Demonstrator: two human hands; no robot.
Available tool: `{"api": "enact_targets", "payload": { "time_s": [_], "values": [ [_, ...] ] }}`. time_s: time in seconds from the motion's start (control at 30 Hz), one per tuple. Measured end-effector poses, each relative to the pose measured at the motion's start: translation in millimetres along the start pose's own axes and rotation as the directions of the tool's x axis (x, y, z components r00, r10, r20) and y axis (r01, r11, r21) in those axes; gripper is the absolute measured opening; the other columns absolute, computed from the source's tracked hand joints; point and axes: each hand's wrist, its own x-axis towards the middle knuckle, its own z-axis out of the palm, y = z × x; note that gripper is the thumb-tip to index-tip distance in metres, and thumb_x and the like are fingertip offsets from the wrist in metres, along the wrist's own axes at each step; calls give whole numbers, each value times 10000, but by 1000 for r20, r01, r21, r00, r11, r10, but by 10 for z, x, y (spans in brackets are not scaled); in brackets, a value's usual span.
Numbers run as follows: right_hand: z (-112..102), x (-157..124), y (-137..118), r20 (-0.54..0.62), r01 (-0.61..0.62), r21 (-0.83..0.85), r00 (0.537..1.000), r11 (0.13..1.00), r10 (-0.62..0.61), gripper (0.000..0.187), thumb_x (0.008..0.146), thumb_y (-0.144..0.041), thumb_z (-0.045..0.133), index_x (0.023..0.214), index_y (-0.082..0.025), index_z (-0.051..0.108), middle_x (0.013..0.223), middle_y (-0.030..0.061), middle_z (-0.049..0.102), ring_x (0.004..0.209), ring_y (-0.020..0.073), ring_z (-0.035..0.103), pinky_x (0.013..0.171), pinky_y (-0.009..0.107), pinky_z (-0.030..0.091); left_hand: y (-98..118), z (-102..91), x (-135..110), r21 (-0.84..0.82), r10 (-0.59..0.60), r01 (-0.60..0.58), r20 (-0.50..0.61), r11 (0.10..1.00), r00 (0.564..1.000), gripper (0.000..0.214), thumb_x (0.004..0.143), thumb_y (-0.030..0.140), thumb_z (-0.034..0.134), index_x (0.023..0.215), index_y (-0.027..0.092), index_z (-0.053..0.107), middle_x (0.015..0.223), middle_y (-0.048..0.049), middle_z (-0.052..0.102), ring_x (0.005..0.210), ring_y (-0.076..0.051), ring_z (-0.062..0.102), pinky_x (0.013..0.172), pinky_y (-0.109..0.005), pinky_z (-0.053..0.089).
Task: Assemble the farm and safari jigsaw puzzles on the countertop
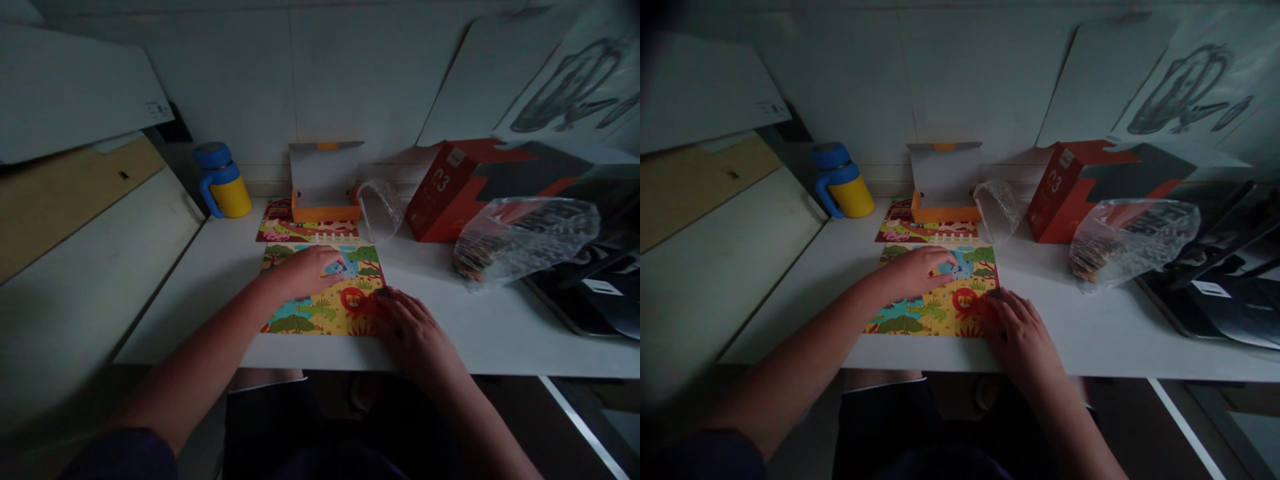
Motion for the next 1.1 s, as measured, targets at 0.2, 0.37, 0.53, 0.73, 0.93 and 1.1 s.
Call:
{"api": "enact_targets", "payload": {
  "time_s": [0.2, 0.37, 0.53, 0.73, 0.93, 1.1],
  "values": [
    [63, -52, -95, -38, 73, -6, 997, 997, -74, 445, 1008, -372, 613, 1414, -191, 623, 1472, 176, 616, 1357, 358, 568, 1151, 594, 469, 674, 155, -691, 231, -174, 147, 103, 962, 979, 599, 972, 473, 662, 1506, 231, 539, 1673, -135, 414, 1545, -344, 388, 1274, -509, 336],
    [173, -119, -369, -18, 135, -16, 991, 991, -135, 431, 999, -356, 616, 1409, -225, 626, 1433, 167, 626, 1322, 362, 585, 1145, 604, 474, 796, 323, -1399, 316, -311, 300, -14, 900, 950, 553, 1004, 427, 625, 1519, 265, 506, 1701, -93, 381, 1588, -304, 322, 1296, -532, 336],
    [306, -151, -735, 0, 199, -1, 980, 980, -199, 494, 970, -307, 653, 1453, -216, 603, 1452, 180, 605, 1337, 360, 571, 1168, 594, 456, 725, 377, -1920, 352, -365, 390, -138, 851, 921, 546, 1045, 373, 545, 1576, 317, 432, 1720, -43, 353, 1595, -294, 314, 1288, -569, 354],
    [253, 43, -1073, 94, 207, -9, 974, 978, -205, 422, 992, -342, 632, 1390, -207, 673, 1425, 183, 633, 1300, 358, 585, 1130, 542, 485, 579, 299, -2183, 376, -397, 445, -202, 813, 895, 487, 1065, 288, 474, 1552, 294, 471, 1700, -43, 393, 1573, -270, 367, 1297, -575, 334],
    [184, 1118, -1250, 207, 298, -49, 937, 953, -283, 410, 1086, -366, 421, 1355, -201, 682, 1441, 155, 627, 1307, 312, 564, 1106, 465, 473, 501, 319, -2228, 365, -377, 459, -274, 810, 885, 431, 1054, 311, 504, 1476, 277, 577, 1658, -63, 462, 1539, -289, 424, 1273, -558, 380],
    [566, 2249, -1480, 318, 496, -59, 832, 866, -455, 486, 1084, -284, 376, 1540, -259, 540, 1695, 110, 376, 1493, 331, 399, 1186, 507, 372, 491, 339, -2223, 362, -395, 466, -256, 807, 882, 481, 1056, 316, 500, 1535, 316, 526, 1685, -40, 421, 1547, -279, 411, 1277, -554, 369]
  ]
}}
